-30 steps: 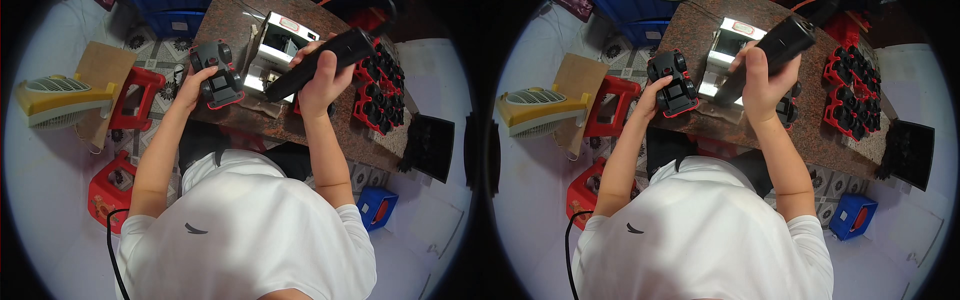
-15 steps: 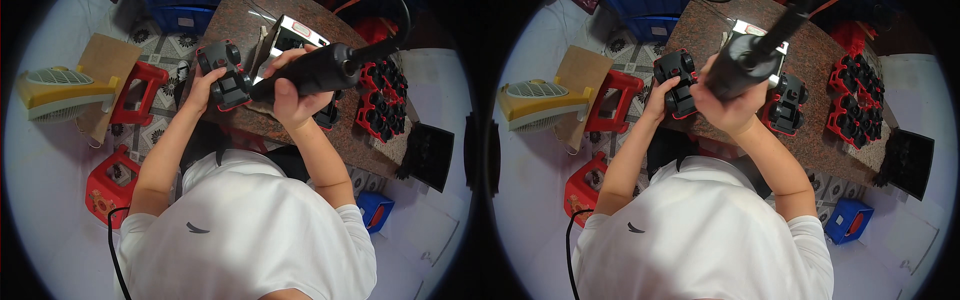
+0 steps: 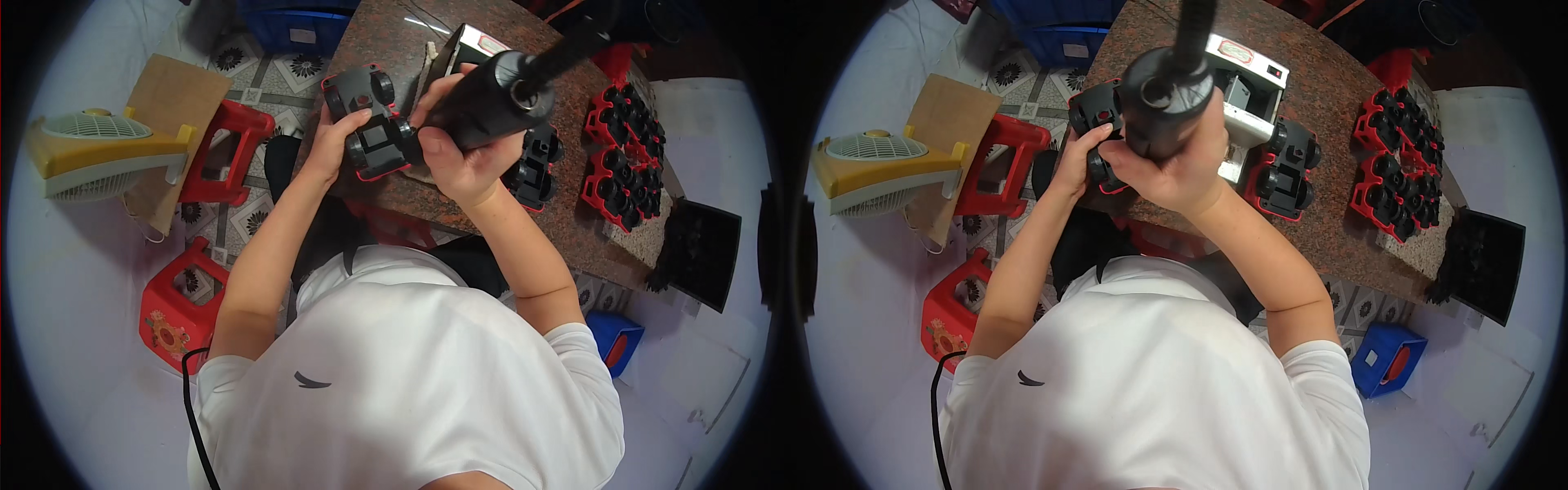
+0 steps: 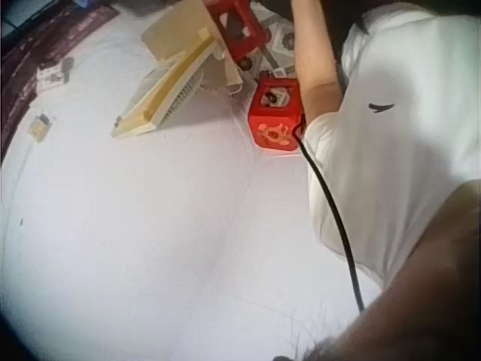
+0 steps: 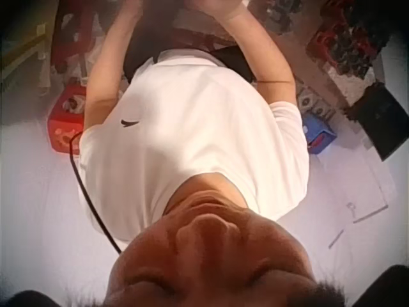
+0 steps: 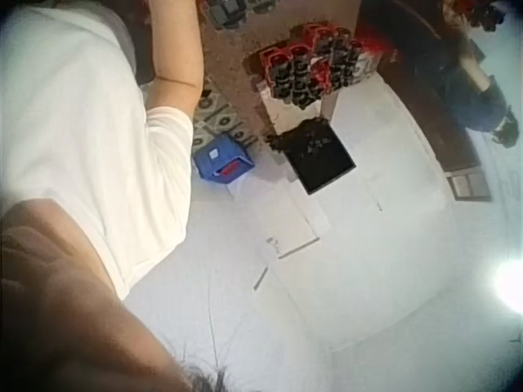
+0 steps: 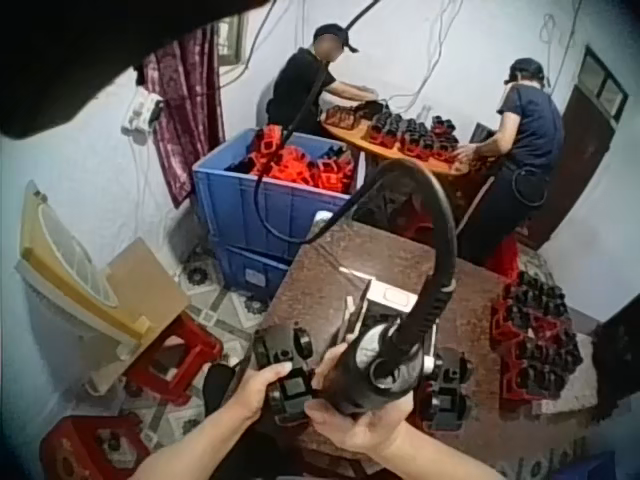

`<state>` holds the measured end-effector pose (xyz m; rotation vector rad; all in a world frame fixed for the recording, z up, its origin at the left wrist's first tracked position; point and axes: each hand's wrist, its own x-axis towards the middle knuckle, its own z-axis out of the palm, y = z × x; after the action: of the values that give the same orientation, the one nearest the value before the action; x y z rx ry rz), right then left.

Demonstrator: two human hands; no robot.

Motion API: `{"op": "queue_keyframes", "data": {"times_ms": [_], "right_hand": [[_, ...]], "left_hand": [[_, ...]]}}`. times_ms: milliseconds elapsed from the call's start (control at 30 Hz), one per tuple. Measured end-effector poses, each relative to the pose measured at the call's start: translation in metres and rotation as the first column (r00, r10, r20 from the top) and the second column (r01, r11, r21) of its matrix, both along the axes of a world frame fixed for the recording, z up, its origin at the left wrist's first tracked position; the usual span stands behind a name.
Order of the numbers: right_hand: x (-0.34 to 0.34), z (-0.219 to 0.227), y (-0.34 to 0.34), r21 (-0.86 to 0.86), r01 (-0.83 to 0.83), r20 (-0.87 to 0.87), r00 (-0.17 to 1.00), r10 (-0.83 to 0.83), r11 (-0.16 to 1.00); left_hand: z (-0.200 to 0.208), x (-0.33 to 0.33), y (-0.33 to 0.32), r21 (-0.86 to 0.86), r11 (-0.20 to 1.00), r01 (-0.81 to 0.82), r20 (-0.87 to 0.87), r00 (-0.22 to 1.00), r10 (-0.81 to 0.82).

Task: Assemble plastic toy housing components using a power screwdriver.

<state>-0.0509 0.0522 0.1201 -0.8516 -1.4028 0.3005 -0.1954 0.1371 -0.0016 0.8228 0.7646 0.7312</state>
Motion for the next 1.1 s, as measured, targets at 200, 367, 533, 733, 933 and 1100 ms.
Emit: {"op": "queue_keyframes", "data": {"times_ms": [200,367,533,733,933,1100], "right_hand": [[0.016,0.044,-0.019,0.176,-0.081,-0.424,0.893,0.15,0.981],[0.044,0.013,-0.034,0.067,0.2,-0.119,0.974,-0.191,0.978],[0.036,0.001,-0.04,0.04,0.227,-0.092,0.971,-0.223,0.973],[0.041,-0.008,-0.043,0.089,0.226,-0.071,0.973,-0.22,0.97],[0.04,-0.011,-0.045,0.098,0.226,-0.094,0.972,-0.217,0.969],[0.043,-0.005,-0.044,0.046,0.22,-0.008,0.975,-0.22,0.974]], "left_hand": [[0.004,-0.004,0.0,-0.01,0.999,0.045,0.013,0.999,-0.044],[0.008,0.0,-0.001,0.027,1.0,0.011,-0.038,0.999,-0.01],[0.007,-0.003,-0.001,-0.058,0.998,0.038,-0.032,0.999,-0.04],[0.001,-0.003,0.001,-0.02,0.998,0.057,-0.027,0.998,-0.057],[0.002,-0.003,0.001,-0.021,0.997,0.069,-0.012,0.998,-0.069],[0.001,-0.003,0.0,-0.021,0.998,0.058,-0.009,0.998,-0.058]]}}
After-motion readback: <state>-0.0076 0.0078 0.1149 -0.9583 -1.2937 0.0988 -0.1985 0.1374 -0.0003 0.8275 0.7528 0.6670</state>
